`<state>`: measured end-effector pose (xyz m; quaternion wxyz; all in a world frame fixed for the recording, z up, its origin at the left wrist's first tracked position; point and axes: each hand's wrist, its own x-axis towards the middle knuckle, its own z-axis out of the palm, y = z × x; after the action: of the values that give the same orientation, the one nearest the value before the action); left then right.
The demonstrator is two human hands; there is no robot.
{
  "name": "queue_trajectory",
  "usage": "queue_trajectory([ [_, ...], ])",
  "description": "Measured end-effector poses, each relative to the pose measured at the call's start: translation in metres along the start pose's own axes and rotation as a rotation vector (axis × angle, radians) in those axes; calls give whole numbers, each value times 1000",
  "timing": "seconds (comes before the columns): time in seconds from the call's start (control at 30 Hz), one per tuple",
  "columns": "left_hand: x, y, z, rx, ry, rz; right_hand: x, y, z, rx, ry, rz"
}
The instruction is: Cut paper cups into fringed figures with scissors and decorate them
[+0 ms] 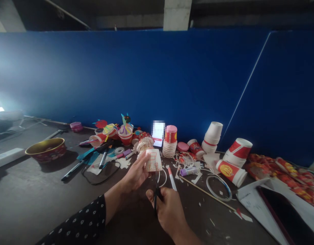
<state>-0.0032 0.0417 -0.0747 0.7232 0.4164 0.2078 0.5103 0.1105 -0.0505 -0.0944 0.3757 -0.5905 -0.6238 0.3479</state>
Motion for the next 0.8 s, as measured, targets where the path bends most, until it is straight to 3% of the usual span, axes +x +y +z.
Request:
queue_trajectory([
  [0.37, -2, 1, 1, -16, -23, 17, 0, 4, 4, -26, 56, -32],
  [0.8, -3, 2, 2, 1, -28, -4, 0, 2, 2, 27, 22, -14],
])
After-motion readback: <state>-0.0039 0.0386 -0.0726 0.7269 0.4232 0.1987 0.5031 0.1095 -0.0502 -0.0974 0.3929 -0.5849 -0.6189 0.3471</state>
